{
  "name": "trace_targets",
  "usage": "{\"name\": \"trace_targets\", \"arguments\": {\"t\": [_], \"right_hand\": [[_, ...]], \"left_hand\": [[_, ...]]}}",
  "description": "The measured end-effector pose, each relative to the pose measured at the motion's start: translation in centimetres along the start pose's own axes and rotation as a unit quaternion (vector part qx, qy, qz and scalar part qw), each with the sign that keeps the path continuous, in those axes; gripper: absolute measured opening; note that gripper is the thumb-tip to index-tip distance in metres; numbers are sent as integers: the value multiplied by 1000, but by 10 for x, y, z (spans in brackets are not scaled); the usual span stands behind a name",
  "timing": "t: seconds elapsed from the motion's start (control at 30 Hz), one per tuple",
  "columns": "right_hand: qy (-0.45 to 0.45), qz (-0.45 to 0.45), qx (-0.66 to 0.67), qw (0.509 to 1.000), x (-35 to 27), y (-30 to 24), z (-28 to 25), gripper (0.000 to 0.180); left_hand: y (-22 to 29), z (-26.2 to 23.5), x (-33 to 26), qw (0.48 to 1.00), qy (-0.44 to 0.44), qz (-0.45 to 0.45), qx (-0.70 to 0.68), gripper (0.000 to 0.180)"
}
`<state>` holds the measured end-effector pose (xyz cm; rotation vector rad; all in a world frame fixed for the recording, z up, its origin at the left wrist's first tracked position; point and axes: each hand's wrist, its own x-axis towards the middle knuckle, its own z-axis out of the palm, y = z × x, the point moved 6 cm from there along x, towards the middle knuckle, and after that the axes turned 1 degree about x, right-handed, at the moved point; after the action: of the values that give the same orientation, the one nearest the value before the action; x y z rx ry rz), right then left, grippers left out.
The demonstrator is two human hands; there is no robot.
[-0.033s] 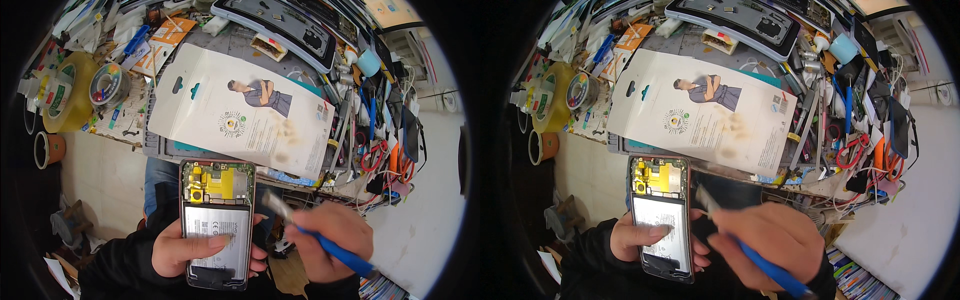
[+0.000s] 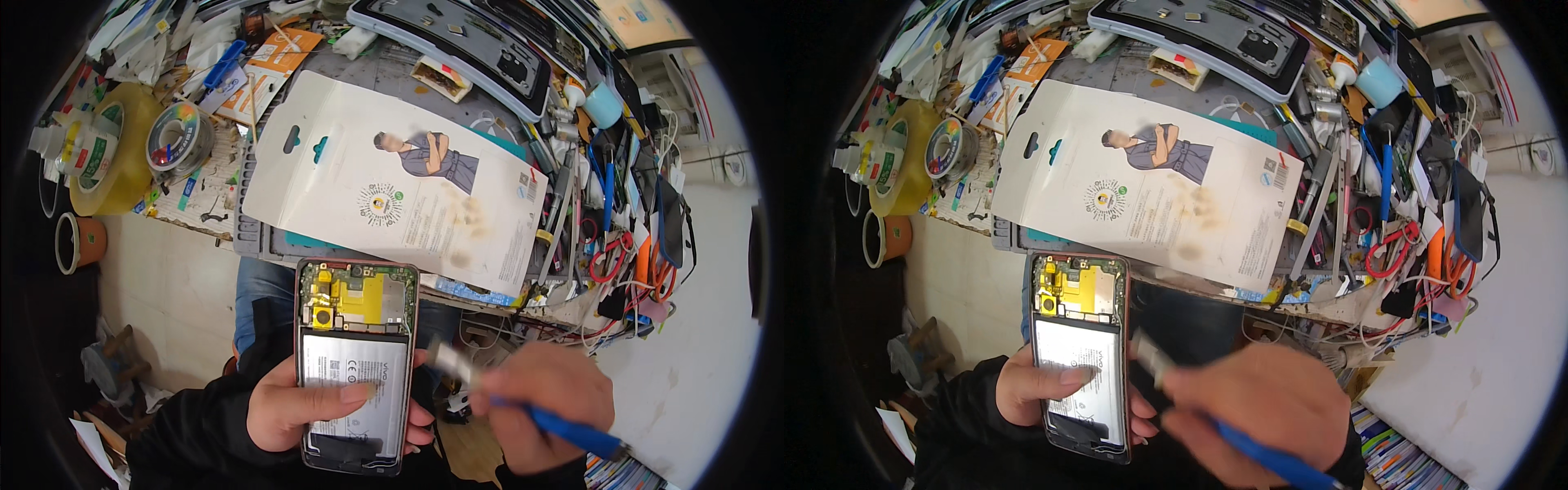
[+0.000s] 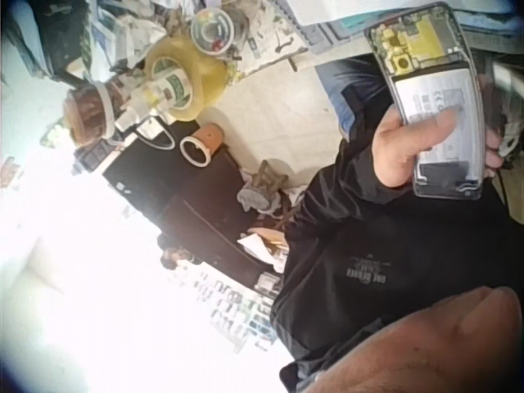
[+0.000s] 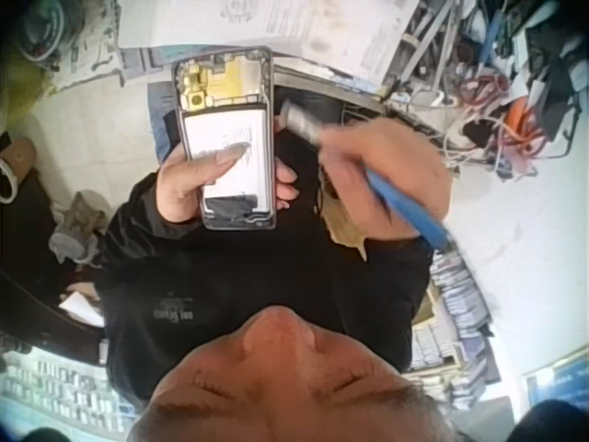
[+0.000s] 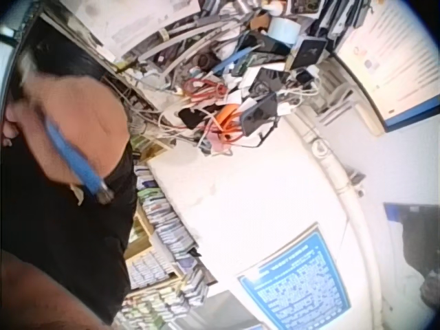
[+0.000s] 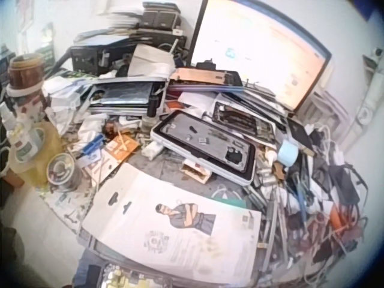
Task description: The person uses a metal spudger and a blue plastic pry tool to separate the screen assembly from the phone frame, then lifts the screen to expose the battery and internal components. The person continues to pry along the edges to fully detach the screen.
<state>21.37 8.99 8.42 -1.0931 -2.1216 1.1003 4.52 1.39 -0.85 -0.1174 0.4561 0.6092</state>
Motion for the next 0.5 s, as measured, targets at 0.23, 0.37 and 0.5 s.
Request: {"name": "trace_targets", "arguments": {"t": [0.23,0.37,0.5], "right_hand": [[-85,-74,-27,993,11,9,8,23],[-51,-69,-16,996,19,11,4,25],[-57,-91,12,994,20,8,11,21]], "left_hand": [[-1,-11,9,999,38,8,-2,57],[0,-11,10,1000,29,-2,-7,57],[5,-11,7,998,61,-1,30,57]]}}
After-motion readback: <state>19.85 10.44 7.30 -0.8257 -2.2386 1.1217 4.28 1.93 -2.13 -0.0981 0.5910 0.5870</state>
